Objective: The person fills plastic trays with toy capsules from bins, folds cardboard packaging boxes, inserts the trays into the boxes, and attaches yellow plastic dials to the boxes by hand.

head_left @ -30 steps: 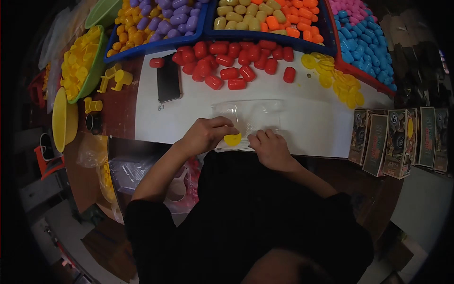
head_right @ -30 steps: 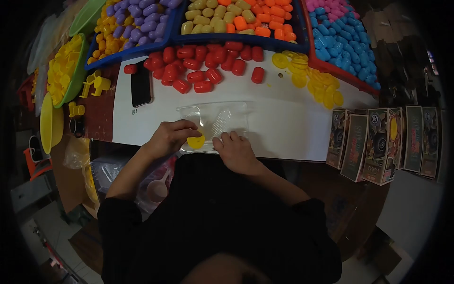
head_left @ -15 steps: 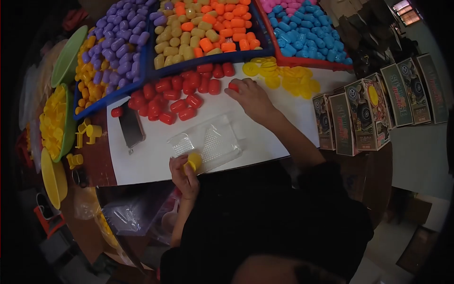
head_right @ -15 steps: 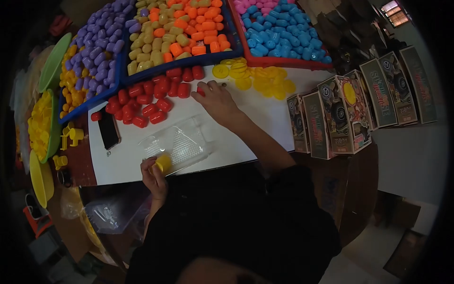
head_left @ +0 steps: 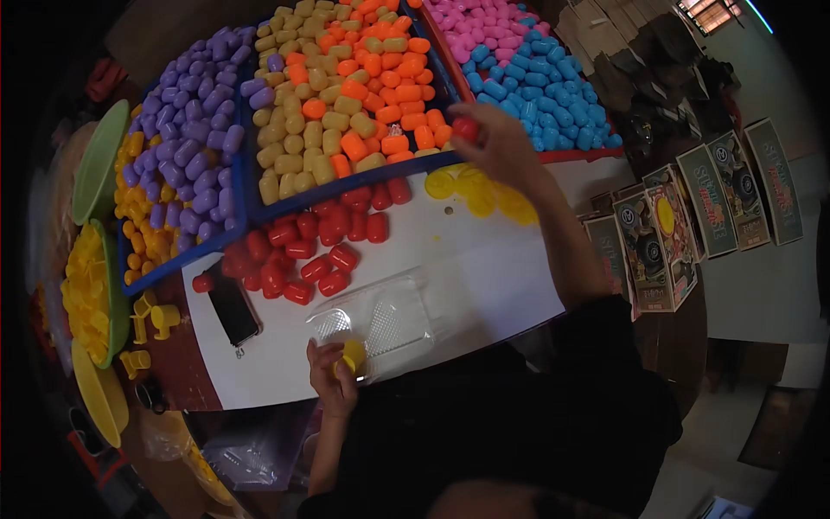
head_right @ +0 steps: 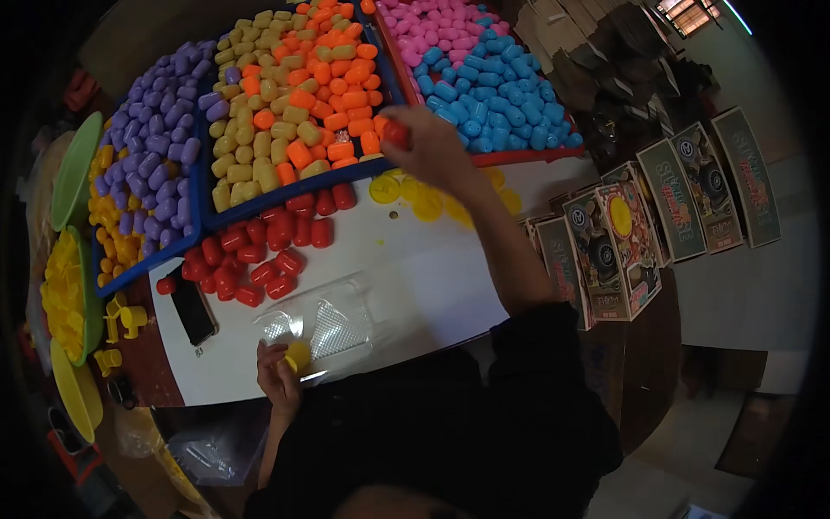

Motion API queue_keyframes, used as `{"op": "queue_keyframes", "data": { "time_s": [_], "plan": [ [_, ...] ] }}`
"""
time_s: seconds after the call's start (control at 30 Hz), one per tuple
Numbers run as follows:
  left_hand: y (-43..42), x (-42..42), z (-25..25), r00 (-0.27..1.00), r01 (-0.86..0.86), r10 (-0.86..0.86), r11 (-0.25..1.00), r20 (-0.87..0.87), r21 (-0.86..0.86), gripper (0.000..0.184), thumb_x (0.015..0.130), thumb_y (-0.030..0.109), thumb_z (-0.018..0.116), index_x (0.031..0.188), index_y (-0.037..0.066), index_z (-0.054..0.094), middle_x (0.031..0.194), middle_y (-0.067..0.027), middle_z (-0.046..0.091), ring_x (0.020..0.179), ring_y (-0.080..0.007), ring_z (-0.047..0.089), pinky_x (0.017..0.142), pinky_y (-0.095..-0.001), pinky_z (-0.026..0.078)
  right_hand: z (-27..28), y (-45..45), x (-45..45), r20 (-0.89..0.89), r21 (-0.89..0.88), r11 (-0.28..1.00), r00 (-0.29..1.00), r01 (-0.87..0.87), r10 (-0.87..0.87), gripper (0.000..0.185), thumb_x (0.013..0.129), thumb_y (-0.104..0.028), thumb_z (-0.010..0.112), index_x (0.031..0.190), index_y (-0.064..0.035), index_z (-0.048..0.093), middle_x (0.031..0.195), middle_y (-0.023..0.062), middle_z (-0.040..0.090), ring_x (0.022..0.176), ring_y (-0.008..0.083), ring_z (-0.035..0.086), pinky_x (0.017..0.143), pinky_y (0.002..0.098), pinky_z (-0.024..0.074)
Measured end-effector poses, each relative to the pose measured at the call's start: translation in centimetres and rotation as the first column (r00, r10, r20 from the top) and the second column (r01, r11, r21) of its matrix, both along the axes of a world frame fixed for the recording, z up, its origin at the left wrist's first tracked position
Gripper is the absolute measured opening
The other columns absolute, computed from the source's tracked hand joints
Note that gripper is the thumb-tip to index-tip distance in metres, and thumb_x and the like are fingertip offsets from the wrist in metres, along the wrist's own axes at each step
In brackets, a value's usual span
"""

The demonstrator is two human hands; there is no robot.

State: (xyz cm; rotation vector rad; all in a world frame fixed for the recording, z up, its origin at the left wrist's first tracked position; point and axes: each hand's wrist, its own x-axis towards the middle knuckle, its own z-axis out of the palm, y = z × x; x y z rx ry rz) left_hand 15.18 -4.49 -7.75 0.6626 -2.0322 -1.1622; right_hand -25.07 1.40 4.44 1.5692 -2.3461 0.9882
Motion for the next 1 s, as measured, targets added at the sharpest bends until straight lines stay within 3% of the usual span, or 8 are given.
{"op": "queue_keyframes", "data": {
  "time_s": [0.1,0.2,0.33,0.43,0.63,0.7,0.93,1.0],
  "plan": [
    [-0.3,0.5,-0.2,0.999,0.023,-0.023,1.000,0.025,0.009,0.008,0.083,0.007,0.049,0.091,0.006,0.048,0.087,-0.0154,0.060,0.086,-0.0291,0.058,0.105,-0.0530,0.022,1.9,-2.2,-8.9,0.009,0.133,0.924,0.932,0.358,-0.363,0.025,0.072,-0.021,0.066,0.089,-0.0030,0.060,0.085,0.0167,0.063,0.073,0.0327,0.062,0.068,0.0422,0.0492],
    [-0.4,0.4,-0.1,0.998,0.028,-0.028,1.000,0.055,-0.013,0.008,0.083,0.006,0.049,0.090,0.007,0.047,0.087,-0.0155,0.060,0.085,-0.0295,0.058,0.104,-0.0538,0.022,-0.6,-6.2,-17.4,-0.195,0.400,0.799,0.894,0.449,-0.404,0.028,0.075,-0.020,0.062,0.097,-0.0031,0.057,0.090,0.0182,0.062,0.082,0.0343,0.062,0.071,0.0438,0.0493],
    [-0.3,0.1,0.4,0.994,0.003,-0.001,1.000,0.107,-0.021,0.008,0.083,0.007,0.048,0.090,0.007,0.045,0.087,-0.0156,0.060,0.085,-0.0294,0.058,0.104,-0.0546,0.023,-5.2,-11.0,-22.2,-0.258,0.354,0.878,0.936,0.322,-0.239,0.035,0.076,-0.020,0.060,0.107,-0.0057,0.052,0.096,0.0185,0.059,0.089,0.0371,0.060,0.074,0.0455,0.0492],
    [0.0,-0.1,0.3,0.992,-0.029,0.030,1.000,0.123,-0.011,0.007,0.084,0.008,0.048,0.090,0.007,0.045,0.087,-0.0160,0.059,0.084,-0.0295,0.058,0.104,-0.0547,0.023,-7.2,-12.4,-22.4,-0.324,0.493,0.820,0.936,0.289,-0.136,0.044,0.075,-0.019,0.061,0.115,-0.0089,0.046,0.099,0.0179,0.057,0.094,0.0391,0.058,0.077,0.0463,0.0489],
    [0.2,0.0,0.2,0.990,-0.060,0.057,0.998,0.128,0.016,0.006,0.085,0.009,0.048,0.089,0.006,0.045,0.088,-0.0166,0.059,0.085,-0.0288,0.058,0.105,-0.0538,0.023,-3.2,-9.4,-23.6,-0.283,0.624,0.754,0.959,0.206,-0.027,0.034,0.075,-0.023,0.059,0.106,-0.0094,0.057,0.093,0.0187,0.062,0.090,0.0352,0.060,0.076,0.0457,0.0488],
    [0.3,0.0,0.2,0.991,-0.048,0.045,0.999,0.129,0.019,0.006,0.085,0.009,0.048,0.089,0.006,0.045,0.088,-0.0166,0.059,0.086,-0.0285,0.057,0.105,-0.0533,0.023,-0.9,-8.0,-21.6,-0.293,0.862,0.422,0.956,0.280,-0.035,0.033,0.074,-0.021,0.059,0.105,-0.0102,0.058,0.093,0.0177,0.063,0.090,0.0336,0.060,0.076,0.0450,0.0491],
    [0.1,-0.1,0.9,0.993,-0.036,0.029,0.997,0.115,0.068,0.006,0.085,0.009,0.049,0.089,0.005,0.047,0.090,-0.0170,0.059,0.090,-0.0305,0.056,0.105,-0.0510,0.024,-3.2,-5.2,-19.3,-0.415,0.836,0.442,0.902,0.325,0.121,0.041,0.073,-0.023,0.064,0.112,-0.0134,0.056,0.099,0.0160,0.061,0.090,0.0334,0.060,0.074,0.0438,0.0493],
    [0.1,-0.2,0.8,0.991,-0.078,0.070,0.994,0.114,0.073,0.007,0.084,0.009,0.049,0.089,0.004,0.048,0.091,-0.0170,0.059,0.091,-0.0311,0.056,0.104,-0.0500,0.026,-0.1,-4.2,-16.0,-0.351,0.555,0.744,0.916,0.372,-0.196,0.039,0.076,-0.023,0.064,0.113,-0.0145,0.055,0.102,0.0154,0.058,0.091,0.0326,0.059,0.073,0.0422,0.0493]
  ]
}}
